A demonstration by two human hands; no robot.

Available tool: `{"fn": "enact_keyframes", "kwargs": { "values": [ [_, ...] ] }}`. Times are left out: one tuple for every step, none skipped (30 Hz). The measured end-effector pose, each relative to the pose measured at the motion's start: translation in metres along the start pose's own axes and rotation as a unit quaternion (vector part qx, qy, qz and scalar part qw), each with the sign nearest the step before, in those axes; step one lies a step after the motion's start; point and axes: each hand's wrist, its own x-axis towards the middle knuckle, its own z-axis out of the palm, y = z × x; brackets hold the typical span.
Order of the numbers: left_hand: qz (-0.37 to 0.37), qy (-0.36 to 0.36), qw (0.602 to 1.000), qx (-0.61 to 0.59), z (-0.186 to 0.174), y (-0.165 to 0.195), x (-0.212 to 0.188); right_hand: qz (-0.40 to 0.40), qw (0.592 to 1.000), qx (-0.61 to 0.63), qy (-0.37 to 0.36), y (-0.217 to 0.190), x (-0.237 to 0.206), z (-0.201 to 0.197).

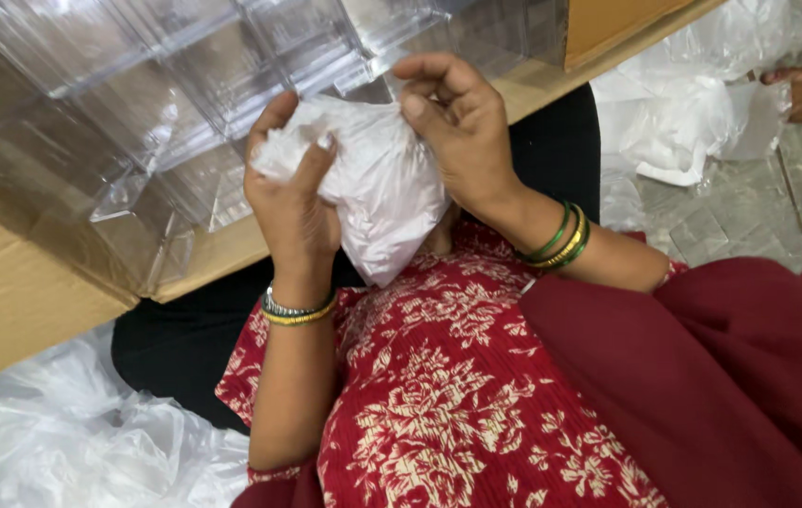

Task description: The person sits on the floor and places clear plastic boxes into plastic bags, then puts the bagged boxes into a cardboard box. They repeat this bagging cycle with multiple boxes and handle plastic bags and cartons throughout.

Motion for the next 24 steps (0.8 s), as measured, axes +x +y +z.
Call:
{"fn": "enact_keyframes", "kwargs": {
  "values": [
    [0.008,0.005,1.0,0.018,0.0,0.002,0.002,0.01,1.0,0.011,-0.005,-0.002,0.002,-0.002],
    [0.017,0.009,0.999,0.036,0.0,0.003,0.004,0.019,0.999,0.023,-0.012,-0.005,0.004,-0.004],
    [0.022,-0.006,0.998,0.054,0.001,0.004,0.005,0.028,0.999,0.035,-0.018,-0.007,0.007,-0.005],
    [0.026,-0.02,0.997,0.071,0.003,0.003,0.004,0.093,0.992,0.076,-0.044,-0.009,0.009,-0.006],
    [0.029,-0.034,0.995,0.088,0.004,0.002,0.003,0.158,0.978,0.116,-0.068,-0.011,0.01,-0.006],
    [0.006,-0.031,0.994,0.107,0.005,-0.001,0.001,0.224,0.958,0.154,-0.091,-0.013,0.011,-0.006],
    [-0.019,-0.027,0.991,0.126,0.006,-0.004,-0.002,0.211,0.966,0.117,-0.09,-0.013,0.011,-0.007],
    [-0.047,-0.023,0.988,0.144,0.006,-0.008,-0.005,0.199,0.973,0.079,-0.087,-0.013,0.011,-0.007],
    [-0.045,-0.018,0.984,0.169,0.004,-0.01,-0.007,0.19,0.977,0.041,-0.083,-0.012,0.009,-0.007],
    [-0.045,-0.011,0.98,0.194,0.001,-0.012,-0.009,0.166,0.983,0.053,-0.063,-0.011,0.008,-0.008],
    [-0.045,-0.005,0.975,0.217,-0.002,-0.013,-0.011,0.142,0.987,0.064,-0.044,-0.01,0.007,-0.01],
    [-0.028,-0.025,0.979,0.2,-0.004,-0.012,-0.012,0.117,0.99,0.075,-0.025,-0.01,0.006,-0.011],
    [-0.01,-0.046,0.982,0.183,-0.007,-0.009,-0.014,0.113,0.99,0.079,-0.016,-0.01,0.005,-0.013],
    [0.011,-0.069,0.984,0.165,-0.007,-0.007,-0.013,0.106,0.991,0.084,-0.008,-0.011,0.004,-0.016],
    [0.0,-0.063,0.985,0.162,-0.006,-0.005,-0.011,0.098,0.991,0.09,-0.001,-0.012,0.005,-0.018],
    [-0.013,-0.057,0.986,0.159,-0.004,-0.002,-0.011,0.106,0.988,0.109,-0.023,-0.013,0.005,-0.019],
    [-0.027,-0.05,0.986,0.156,-0.001,0.0,-0.012,0.114,0.984,0.127,-0.045,-0.016,0.004,-0.02],
    [-0.032,-0.055,0.981,0.185,0.004,0.001,-0.013,0.124,0.979,0.145,-0.065,-0.018,0.004,-0.02],
    [-0.037,-0.062,0.974,0.213,0.009,0.002,-0.014,0.139,0.979,0.132,-0.075,-0.02,0.003,-0.02],
    [-0.042,-0.068,0.967,0.241,0.013,0.002,-0.015,0.154,0.977,0.119,-0.086,-0.021,0.003,-0.02],
    [-0.038,-0.062,0.968,0.241,0.016,0.003,-0.017,0.168,0.975,0.106,-0.095,-0.021,0.003,-0.02],
    [-0.034,-0.056,0.968,0.242,0.018,0.004,-0.017,0.157,0.982,0.073,-0.078,-0.021,0.002,-0.021],
    [-0.028,-0.052,0.969,0.242,0.019,0.004,-0.016,0.144,0.987,0.04,-0.062,-0.02,0.001,-0.022],
    [-0.033,-0.053,0.973,0.222,0.019,0.004,-0.015,0.131,0.99,0.006,-0.045,-0.017,0.0,-0.024]
  ]
}}
